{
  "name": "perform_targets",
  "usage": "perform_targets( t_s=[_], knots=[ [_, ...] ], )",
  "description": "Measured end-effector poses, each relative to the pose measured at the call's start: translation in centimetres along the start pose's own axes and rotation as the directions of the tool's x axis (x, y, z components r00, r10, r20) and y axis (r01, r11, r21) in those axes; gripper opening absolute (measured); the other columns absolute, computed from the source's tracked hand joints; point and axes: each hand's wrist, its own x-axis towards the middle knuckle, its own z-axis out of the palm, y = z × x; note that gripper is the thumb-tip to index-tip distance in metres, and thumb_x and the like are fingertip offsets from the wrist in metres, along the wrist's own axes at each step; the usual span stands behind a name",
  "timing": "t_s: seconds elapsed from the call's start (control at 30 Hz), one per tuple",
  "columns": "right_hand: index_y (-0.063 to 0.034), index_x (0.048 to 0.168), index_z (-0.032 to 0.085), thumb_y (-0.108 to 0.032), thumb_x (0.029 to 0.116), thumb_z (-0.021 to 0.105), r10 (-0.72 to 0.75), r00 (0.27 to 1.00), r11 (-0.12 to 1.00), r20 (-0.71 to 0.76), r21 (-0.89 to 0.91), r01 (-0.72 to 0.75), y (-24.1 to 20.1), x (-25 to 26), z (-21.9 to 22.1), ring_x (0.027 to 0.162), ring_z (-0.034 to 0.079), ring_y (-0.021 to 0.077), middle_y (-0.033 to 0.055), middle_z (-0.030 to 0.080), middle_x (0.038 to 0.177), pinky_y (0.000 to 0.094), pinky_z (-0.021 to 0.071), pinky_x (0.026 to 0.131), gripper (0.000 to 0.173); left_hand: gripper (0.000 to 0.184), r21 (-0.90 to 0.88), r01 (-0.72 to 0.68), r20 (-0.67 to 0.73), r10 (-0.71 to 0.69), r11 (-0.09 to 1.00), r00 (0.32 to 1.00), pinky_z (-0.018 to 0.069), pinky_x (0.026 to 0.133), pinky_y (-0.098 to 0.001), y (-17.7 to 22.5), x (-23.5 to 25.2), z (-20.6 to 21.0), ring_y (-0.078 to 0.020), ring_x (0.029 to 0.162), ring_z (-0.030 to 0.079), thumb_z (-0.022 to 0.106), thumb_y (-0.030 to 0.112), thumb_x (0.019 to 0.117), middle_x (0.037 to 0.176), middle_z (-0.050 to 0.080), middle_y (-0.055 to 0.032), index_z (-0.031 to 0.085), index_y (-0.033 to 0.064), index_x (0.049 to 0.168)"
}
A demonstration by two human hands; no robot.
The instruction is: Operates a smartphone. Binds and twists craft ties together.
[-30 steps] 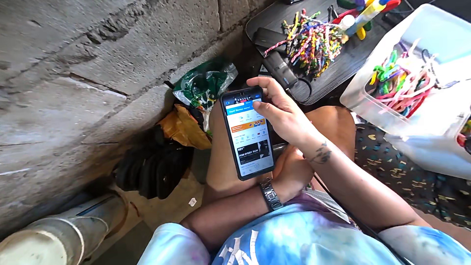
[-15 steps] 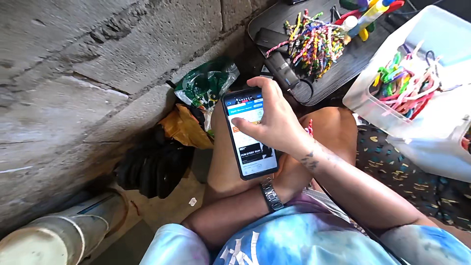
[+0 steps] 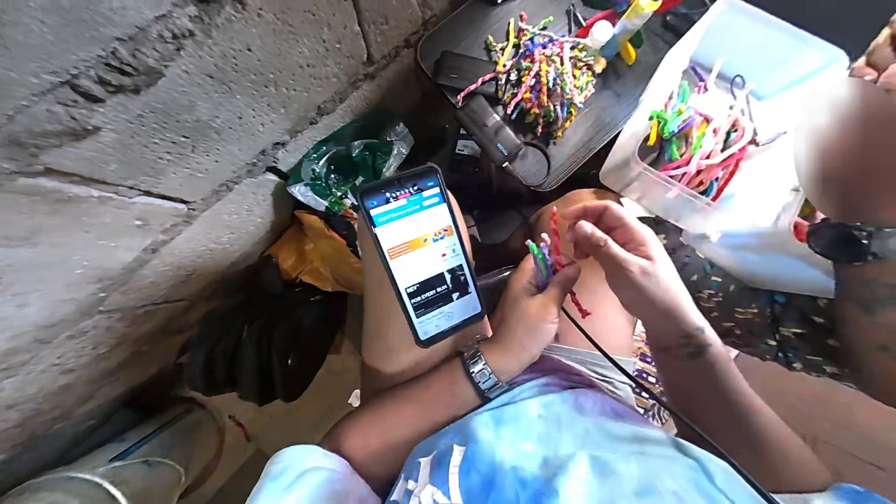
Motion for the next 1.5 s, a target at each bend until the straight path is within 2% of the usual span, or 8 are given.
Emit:
perform_targets(
  t_s=[0.3, 0.53, 0.7, 0.8, 0.9, 1.0, 1.23, 1.5],
  knots=[
    [-0.013, 0.105, 0.07, -0.01, 0.0989, 0.059, -0.128, 0.99, 0.986, -0.062, 0.098, 0.134, -1.1, -0.4, -0.9, 0.07, 0.061, -0.0013, -0.0091, 0.066, 0.084, 0.0149, 0.0538, 0.065, 0.013, 0.014, 0.289, -0.168, 0.15, 0.129, 0.942, 0.98, 0.045, 0.053, -0.0129, 0.8, -0.1, 0.4, 0.0037, 0.062, 0.053, 0.059, 0.007, 0.1014, 0.091, 0.064, 0.0016, 0.064, -0.0002, 0.112],
    [-0.0188, 0.118, 0.063, -0.014, 0.0966, 0.067, -0.354, 0.932, 0.925, -0.071, 0.117, 0.361, -1.8, -1.5, -1.4, 0.084, 0.067, 0.001, -0.0112, 0.068, 0.096, 0.0191, 0.0589, 0.077, 0.023, 0.009, 0.138, -0.124, 0.118, 0.108, 0.983, 0.987, 0.0455, 0.057, -0.017, 3.2, -0.8, 2.4, -0.0004, 0.06, 0.051, 0.054, 0.008, 0.1045, 0.071, 0.054, 0.0048, 0.061, 0.0035, 0.107],
    [-0.0122, 0.105, 0.058, 0.007, 0.0939, 0.048, -0.129, 0.973, 0.966, -0.191, 0.196, 0.166, -6.4, -1.9, 0.0, 0.07, 0.068, -0.001, -0.0123, 0.069, 0.08, 0.0166, 0.0586, 0.067, 0.025, 0.01, 0.123, -0.175, 0.145, 0.157, 0.977, 0.977, 0.0472, 0.058, -0.0167, 3.4, -0.7, 3.0, 0.0003, 0.061, 0.052, 0.056, 0.004, 0.1023, 0.077, 0.059, 0.003, 0.061, 0.0014, 0.111],
    [-0.0162, 0.118, 0.068, -0.012, 0.1003, 0.062, -0.254, 0.959, 0.9, -0.124, 0.332, 0.281, -2.2, -1.9, -0.7, 0.084, 0.07, 0.0032, -0.0078, 0.073, 0.098, 0.0208, 0.0603, 0.078, 0.019, 0.008, 0.126, -0.223, 0.156, 0.203, 0.967, 0.967, 0.0487, 0.062, -0.0159, 3.3, -0.5, 2.7, 0.0012, 0.066, 0.055, 0.06, 0.002, 0.0996, 0.082, 0.062, 0.0021, 0.062, -0.0005, 0.107],
    [-0.0196, 0.115, 0.07, -0.017, 0.0998, 0.065, -0.288, 0.952, 0.879, -0.101, 0.366, 0.305, -1.5, -1.8, -0.6, 0.082, 0.069, 0.0025, -0.0069, 0.072, 0.1, 0.0194, 0.0594, 0.075, 0.016, 0.007, 0.155, -0.243, 0.185, 0.213, 0.958, 0.959, 0.0489, 0.063, -0.0161, 3.3, -0.4, 2.1, 0.0015, 0.067, 0.055, 0.057, 0.002, 0.1009, 0.081, 0.06, 0.0035, 0.06, 0.0003, 0.107],
    [-0.0179, 0.111, 0.07, -0.016, 0.0998, 0.065, -0.297, 0.949, 0.906, -0.11, 0.282, 0.316, -1.7, -1.8, -0.6, 0.077, 0.065, 0.0013, -0.0072, 0.068, 0.101, 0.0177, 0.058, 0.069, 0.013, 0.008, 0.156, -0.247, 0.181, 0.218, 0.956, 0.959, 0.0493, 0.062, -0.0156, 3.3, -0.4, 1.8, 0.0012, 0.068, 0.056, 0.055, 0.002, 0.1021, 0.084, 0.062, 0.0029, 0.059, 0.0007, 0.108],
    [-0.0114, 0.105, 0.073, -0.016, 0.0982, 0.067, -0.544, 0.825, 0.816, -0.153, -0.327, 0.477, -1.6, -1.9, -0.6, 0.109, 0.064, 0.0066, 0.0003, 0.065, 0.115, 0.0223, 0.057, 0.09, 0.01, 0.007, 0.141, -0.272, 0.115, 0.258, 0.952, 0.959, 0.0454, 0.054, -0.0143, 2.9, -0.3, 1.2, 0.0006, 0.059, 0.053, 0.054, 0.003, 0.1032, 0.077, 0.062, 0.0014, 0.06, -0.0008, 0.104],
    [-0.0152, 0.107, 0.069, -0.018, 0.0976, 0.066, -0.416, 0.898, 0.909, -0.143, -0.101, 0.405, -1.2, -2.2, -0.2, 0.091, 0.065, 0.0015, -0.007, 0.066, 0.106, 0.02, 0.0582, 0.08, 0.01, 0.011, 0.107, -0.321, 0.114, 0.309, 0.941, 0.944, 0.05, 0.053, -0.0161, 2.6, -0.5, 0.9, -0.0009, 0.059, 0.056, 0.048, 0.003, 0.1053, 0.075, 0.059, 0.0028, 0.058, 0.0017, 0.102]
  ],
)
